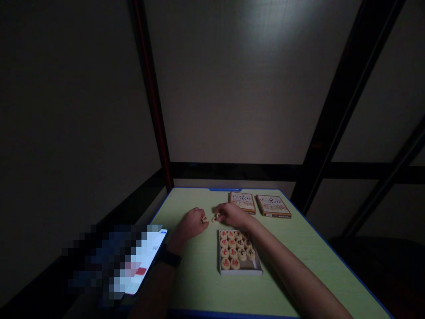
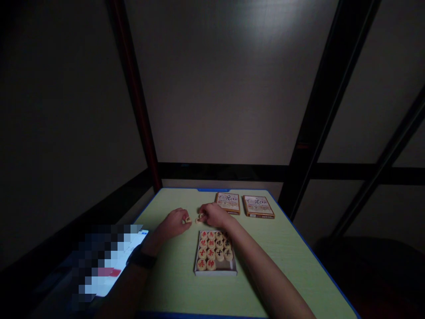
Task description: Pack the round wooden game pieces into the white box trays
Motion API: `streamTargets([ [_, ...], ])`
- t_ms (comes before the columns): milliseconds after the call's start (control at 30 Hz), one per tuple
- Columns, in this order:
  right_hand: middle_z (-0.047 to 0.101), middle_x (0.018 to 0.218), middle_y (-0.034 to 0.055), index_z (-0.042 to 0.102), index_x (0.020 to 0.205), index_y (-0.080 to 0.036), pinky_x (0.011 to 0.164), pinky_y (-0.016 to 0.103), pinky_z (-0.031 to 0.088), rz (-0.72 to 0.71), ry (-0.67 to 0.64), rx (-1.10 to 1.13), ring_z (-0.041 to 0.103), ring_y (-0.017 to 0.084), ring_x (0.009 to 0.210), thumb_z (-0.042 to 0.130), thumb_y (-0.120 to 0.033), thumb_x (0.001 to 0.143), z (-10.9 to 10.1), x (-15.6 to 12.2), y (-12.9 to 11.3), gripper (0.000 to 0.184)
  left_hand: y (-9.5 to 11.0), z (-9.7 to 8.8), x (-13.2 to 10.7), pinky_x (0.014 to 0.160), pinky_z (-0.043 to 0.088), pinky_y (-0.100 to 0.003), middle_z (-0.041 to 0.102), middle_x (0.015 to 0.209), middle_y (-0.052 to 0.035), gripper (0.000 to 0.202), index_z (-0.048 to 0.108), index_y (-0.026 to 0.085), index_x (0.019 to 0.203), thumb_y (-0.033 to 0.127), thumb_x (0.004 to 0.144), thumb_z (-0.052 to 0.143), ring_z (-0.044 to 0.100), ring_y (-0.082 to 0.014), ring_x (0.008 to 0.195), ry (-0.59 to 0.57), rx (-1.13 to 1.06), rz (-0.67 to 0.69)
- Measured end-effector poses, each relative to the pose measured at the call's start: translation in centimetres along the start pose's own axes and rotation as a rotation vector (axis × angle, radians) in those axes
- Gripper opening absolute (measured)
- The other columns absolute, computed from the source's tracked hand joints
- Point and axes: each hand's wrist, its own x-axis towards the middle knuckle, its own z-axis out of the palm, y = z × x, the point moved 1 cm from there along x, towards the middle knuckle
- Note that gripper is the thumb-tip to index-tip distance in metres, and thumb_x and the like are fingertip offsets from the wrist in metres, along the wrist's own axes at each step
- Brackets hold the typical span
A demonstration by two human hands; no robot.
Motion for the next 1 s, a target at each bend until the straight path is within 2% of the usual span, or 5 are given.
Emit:
streamTargets([
  [200, 0.077, 0.086, 0.0091, 0.077, 0.085, -0.015, 0.070, 0.025, 0.043, 0.014, -0.027, -0.047, 0.069, 0.021, 0.082, 0.072, -0.014, 0.076, 0.1, 0.2, 1.2, 0.010, -0.1, -0.4, 0.2, 0.082, 0.045, -0.029, 0.071, 0.089, -0.0065, 0.008, 0.068, 0.017, 0.083, 0.024, 0.079, 0.066, 0.064, -0.0200, 0.087, 0.000, -0.067, -0.003],
  [433, 0.077, 0.083, 0.0054, 0.077, 0.087, -0.016, 0.069, 0.023, 0.044, -0.009, -0.056, -0.036, 0.069, 0.018, 0.078, 0.070, -0.011, 0.078, -0.1, 0.0, 0.8, 0.013, -1.2, -1.1, 0.1, 0.083, 0.045, -0.030, 0.071, 0.097, -0.0105, 0.014, 0.067, 0.015, 0.091, 0.016, 0.088, 0.053, 0.065, -0.0212, 0.092, 0.078, 0.054, -0.199],
  [700, 0.072, 0.098, 0.0123, 0.076, 0.093, -0.016, 0.074, 0.026, 0.044, -0.036, 0.005, -0.088, 0.066, 0.023, 0.088, 0.081, -0.040, 0.077, 0.8, 0.3, -0.6, 0.030, -1.6, 0.2, 0.0, 0.092, 0.045, -0.032, 0.067, 0.103, -0.0152, 0.016, 0.067, 0.013, 0.094, 0.019, 0.092, 0.052, 0.062, -0.0244, 0.104, 0.025, 0.092, -0.139],
  [833, 0.072, 0.096, 0.0121, 0.076, 0.092, -0.015, 0.080, 0.027, 0.045, -0.071, -0.005, -0.092, 0.064, 0.023, 0.093, 0.078, -0.025, 0.079, 0.6, 0.7, -1.2, 0.016, -1.5, 0.2, -0.1, 0.094, 0.045, -0.033, 0.066, 0.103, -0.0130, 0.014, 0.066, 0.015, 0.096, 0.023, 0.093, 0.056, 0.061, -0.0242, 0.106, 0.029, 0.099, -0.138],
  [1000, 0.072, 0.091, 0.0096, 0.075, 0.092, -0.013, 0.076, 0.025, 0.045, -0.094, -0.041, -0.068, 0.064, 0.019, 0.083, 0.066, -0.005, 0.078, -2.5, -1.4, -1.7, 0.018, -1.0, 0.1, -0.2, 0.092, 0.045, -0.030, 0.065, 0.108, -0.0108, 0.017, 0.065, 0.016, 0.100, 0.024, 0.096, 0.051, 0.062, -0.0210, 0.103, 0.011, 0.121, -0.150],
])
